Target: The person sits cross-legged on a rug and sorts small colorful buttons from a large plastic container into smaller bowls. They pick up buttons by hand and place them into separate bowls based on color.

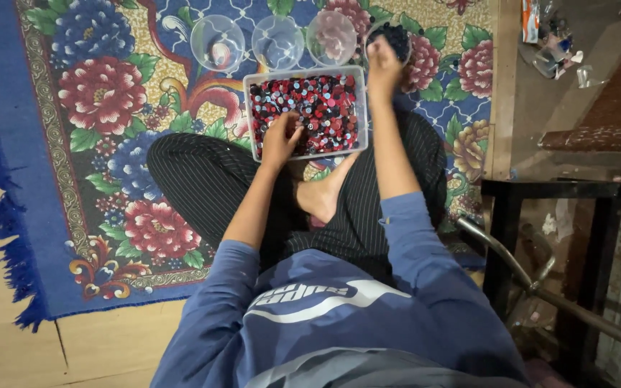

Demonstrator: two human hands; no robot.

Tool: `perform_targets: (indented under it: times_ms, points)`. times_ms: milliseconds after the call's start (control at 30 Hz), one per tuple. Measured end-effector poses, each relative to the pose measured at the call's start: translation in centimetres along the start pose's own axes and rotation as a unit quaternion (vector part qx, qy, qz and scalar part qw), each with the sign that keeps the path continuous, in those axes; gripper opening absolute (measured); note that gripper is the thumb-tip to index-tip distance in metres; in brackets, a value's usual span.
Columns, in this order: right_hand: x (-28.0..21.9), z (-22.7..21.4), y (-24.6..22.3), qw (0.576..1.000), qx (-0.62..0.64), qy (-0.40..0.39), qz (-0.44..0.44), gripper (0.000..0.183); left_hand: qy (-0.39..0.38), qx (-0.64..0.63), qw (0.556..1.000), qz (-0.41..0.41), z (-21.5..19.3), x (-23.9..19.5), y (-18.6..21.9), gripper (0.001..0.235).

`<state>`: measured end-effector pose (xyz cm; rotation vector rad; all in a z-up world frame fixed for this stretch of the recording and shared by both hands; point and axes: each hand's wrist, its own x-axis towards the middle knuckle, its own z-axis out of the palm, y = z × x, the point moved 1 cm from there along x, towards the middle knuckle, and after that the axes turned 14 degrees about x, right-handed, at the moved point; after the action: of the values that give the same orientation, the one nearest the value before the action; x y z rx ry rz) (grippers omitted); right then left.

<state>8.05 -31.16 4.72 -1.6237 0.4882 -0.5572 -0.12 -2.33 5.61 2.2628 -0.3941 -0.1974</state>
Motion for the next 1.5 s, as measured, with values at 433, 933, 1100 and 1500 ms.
perform_targets:
  times_ms: [433,933,1100,1500]
  points:
    - [-12.4,1.0,1.9,0.957,-0.223,-0.051,-0.178,0.051,0.053,0.171,0.984,0.019,3.1,0.3,-2.5,0.03]
    - [-14.2,0.5,9.4,0.903,-0.344,-0.244,-0.082,0.036,-0.044,0.245,0.968,-0.035,4.4,0.2,-4.9,0.032]
    - [-14.8,1.1,6.4,0.958,-0.229,-0.166,-0.042,0.024,0.013,0.215,0.976,-0.035,5.5,0.6,-6.8,0.019]
    - [-16.2,2.7,4.1,0.991,-0.091,-0.099,-0.005,0.013,0.039,0.115,0.992,-0.031,4.6,0.2,-6.2,0.018]
